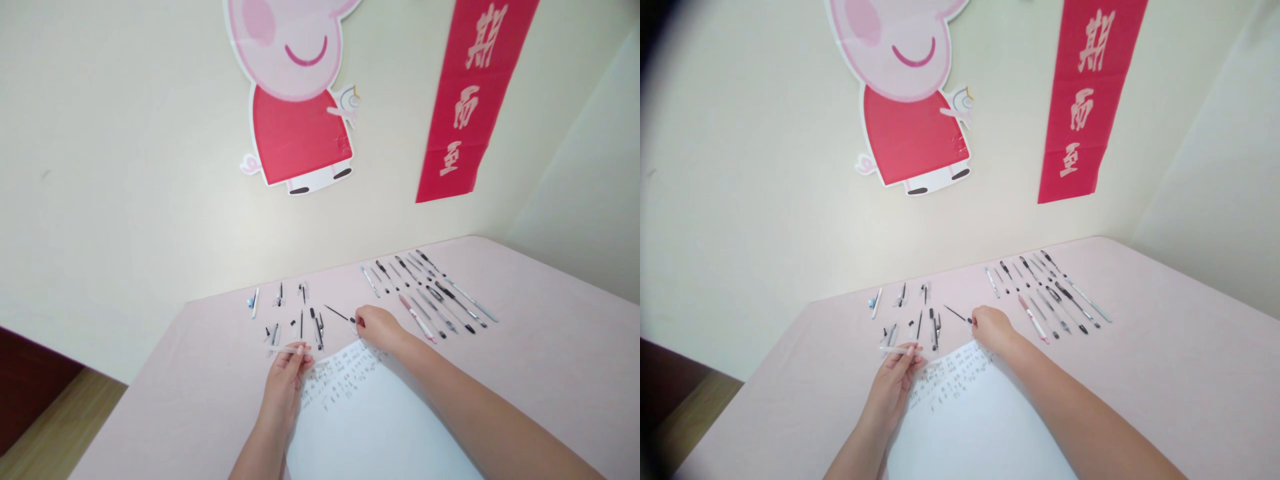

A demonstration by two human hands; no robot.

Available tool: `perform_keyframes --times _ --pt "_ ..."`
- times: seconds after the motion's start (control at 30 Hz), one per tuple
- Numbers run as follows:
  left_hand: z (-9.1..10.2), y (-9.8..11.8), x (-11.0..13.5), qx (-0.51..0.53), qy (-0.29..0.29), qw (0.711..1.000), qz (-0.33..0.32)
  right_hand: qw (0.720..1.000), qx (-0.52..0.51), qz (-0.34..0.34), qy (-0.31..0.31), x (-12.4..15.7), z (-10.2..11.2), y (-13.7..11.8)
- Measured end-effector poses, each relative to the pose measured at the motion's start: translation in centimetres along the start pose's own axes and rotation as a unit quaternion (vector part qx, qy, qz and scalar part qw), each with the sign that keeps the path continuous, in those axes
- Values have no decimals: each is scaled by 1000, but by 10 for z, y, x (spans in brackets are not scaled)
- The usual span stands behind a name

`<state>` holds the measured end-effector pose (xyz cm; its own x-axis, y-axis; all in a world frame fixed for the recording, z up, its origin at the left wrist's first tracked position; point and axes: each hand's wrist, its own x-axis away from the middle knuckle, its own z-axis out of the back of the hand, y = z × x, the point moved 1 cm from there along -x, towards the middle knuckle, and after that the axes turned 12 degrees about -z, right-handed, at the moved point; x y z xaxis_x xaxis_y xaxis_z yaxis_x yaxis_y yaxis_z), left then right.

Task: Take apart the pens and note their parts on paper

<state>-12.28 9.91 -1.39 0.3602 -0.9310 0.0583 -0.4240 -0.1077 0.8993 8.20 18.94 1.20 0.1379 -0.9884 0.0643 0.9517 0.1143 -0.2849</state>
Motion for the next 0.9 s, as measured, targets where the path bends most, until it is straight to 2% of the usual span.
perform_keyframes --times 0.37,0.6,0.8,0.9 --pt "0 0 0 21 9 1000 -1 998 60 -2 20 3 -4 -6" --pt "1 0 -1 32 19 999 0 998 68 -14 4 2 -1 -5" --pt "-2 5 1 34 25 999 -8 1000 -3 -1 30 1 3 -2" --pt "-2 7 0 46 30 998 -21 996 -66 50 17 2 8 -3"
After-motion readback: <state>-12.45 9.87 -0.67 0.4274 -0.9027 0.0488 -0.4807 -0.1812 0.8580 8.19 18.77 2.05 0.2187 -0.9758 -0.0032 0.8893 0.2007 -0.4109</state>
